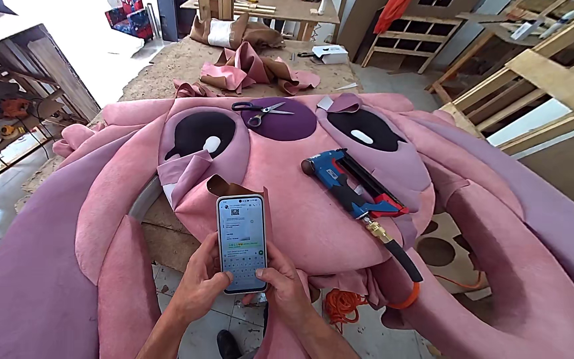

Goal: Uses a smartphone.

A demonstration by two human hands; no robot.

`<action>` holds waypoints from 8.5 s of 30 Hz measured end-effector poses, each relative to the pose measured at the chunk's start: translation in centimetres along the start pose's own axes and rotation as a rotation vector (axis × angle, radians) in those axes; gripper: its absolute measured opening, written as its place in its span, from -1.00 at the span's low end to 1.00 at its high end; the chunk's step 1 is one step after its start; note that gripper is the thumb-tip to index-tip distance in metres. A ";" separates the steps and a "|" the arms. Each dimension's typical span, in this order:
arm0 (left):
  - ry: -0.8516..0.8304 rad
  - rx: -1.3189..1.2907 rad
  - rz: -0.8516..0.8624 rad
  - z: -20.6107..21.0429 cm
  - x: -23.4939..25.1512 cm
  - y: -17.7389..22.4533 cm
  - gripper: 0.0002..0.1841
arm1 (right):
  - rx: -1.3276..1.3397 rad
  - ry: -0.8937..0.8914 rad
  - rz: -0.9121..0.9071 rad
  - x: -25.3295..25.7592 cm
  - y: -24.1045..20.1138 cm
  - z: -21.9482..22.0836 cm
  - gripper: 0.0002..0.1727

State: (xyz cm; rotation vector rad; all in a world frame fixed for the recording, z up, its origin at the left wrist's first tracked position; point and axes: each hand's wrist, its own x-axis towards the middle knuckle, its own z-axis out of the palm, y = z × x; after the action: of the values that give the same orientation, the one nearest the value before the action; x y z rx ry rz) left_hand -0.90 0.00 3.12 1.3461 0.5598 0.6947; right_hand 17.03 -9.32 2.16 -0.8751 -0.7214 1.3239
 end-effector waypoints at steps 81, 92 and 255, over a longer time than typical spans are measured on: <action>0.055 -0.095 0.124 0.7 0.0 -0.6 -0.38 | 0.038 -0.012 0.010 0.0 0.0 0.0 -0.57; 0.122 -0.110 0.096 0.5 0.1 -0.7 -0.41 | -0.133 -0.050 0.083 0.0 -0.4 0.8 -0.26; 0.081 0.080 -0.004 0.8 -0.1 -0.3 -0.18 | -0.089 -0.041 0.091 -0.2 -0.7 0.5 -0.29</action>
State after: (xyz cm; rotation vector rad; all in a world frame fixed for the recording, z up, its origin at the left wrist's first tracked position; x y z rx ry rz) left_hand -0.37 -0.61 2.91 1.3954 0.6615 0.7323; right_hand 16.88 -9.50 3.00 -0.9633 -0.7851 1.4027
